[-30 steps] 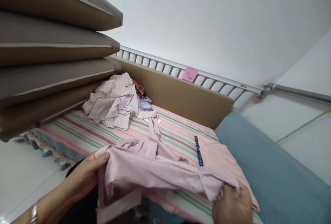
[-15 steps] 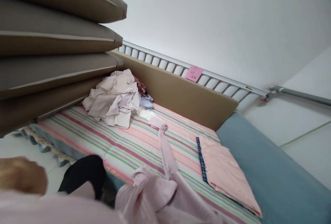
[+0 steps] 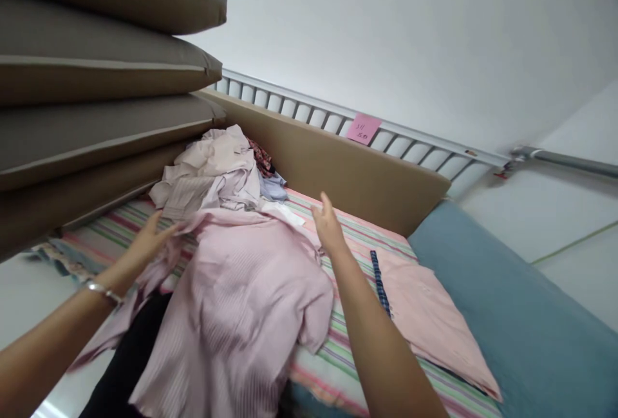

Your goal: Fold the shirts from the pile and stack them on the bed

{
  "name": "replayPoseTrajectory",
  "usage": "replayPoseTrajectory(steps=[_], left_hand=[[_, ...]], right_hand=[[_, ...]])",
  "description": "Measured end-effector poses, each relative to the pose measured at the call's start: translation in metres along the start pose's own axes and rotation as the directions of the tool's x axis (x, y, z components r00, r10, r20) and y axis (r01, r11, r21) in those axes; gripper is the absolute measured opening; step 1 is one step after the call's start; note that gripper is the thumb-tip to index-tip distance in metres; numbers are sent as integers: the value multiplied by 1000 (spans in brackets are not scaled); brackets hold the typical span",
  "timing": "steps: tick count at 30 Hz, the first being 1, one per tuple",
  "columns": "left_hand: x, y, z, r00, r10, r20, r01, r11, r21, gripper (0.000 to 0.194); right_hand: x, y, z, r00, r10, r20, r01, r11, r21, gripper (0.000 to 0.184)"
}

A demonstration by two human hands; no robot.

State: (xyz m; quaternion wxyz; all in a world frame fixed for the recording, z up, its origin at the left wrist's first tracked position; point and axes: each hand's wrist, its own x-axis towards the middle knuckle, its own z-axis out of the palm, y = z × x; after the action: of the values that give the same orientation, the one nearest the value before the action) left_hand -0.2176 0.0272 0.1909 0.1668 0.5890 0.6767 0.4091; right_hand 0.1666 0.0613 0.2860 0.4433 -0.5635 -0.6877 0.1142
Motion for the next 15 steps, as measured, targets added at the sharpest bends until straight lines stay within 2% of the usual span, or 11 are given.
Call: replayPoseTrajectory(steps=[2,4,5,7,8,9,11,15], left_hand=[[-21,-20,17,998,52,38,-55,996,76,65],[-50,-36,31,986,127,109,-137,986,92,58],[-67,-42,38,980,148,134,-161,982,98,56],[-99,-51,50,975,153,158,-176,974,142,56],[-113,-54,55,974,154,168,-184,966,183,57],[-126,-55,60,969,160,187,-202,951,233,58],[-143,-54,69,957,192,220,-258,906,335,58],[-148,-39,80,935,233,268,-334,832,443,58]], right_hand=[[-47,31,10,994,46,104,-40,998,-57,58],[-104,69,11,978,171,118,-161,983,-87,55],[-132,88,9,962,258,93,-251,964,-85,56],[-178,121,3,897,441,41,-435,894,-111,59],[-196,133,2,872,488,20,-482,866,-133,62],[-209,143,2,865,502,12,-494,854,-164,64],[-224,152,9,884,466,34,-445,862,-245,65],[-225,143,33,917,387,98,-313,848,-429,51]])
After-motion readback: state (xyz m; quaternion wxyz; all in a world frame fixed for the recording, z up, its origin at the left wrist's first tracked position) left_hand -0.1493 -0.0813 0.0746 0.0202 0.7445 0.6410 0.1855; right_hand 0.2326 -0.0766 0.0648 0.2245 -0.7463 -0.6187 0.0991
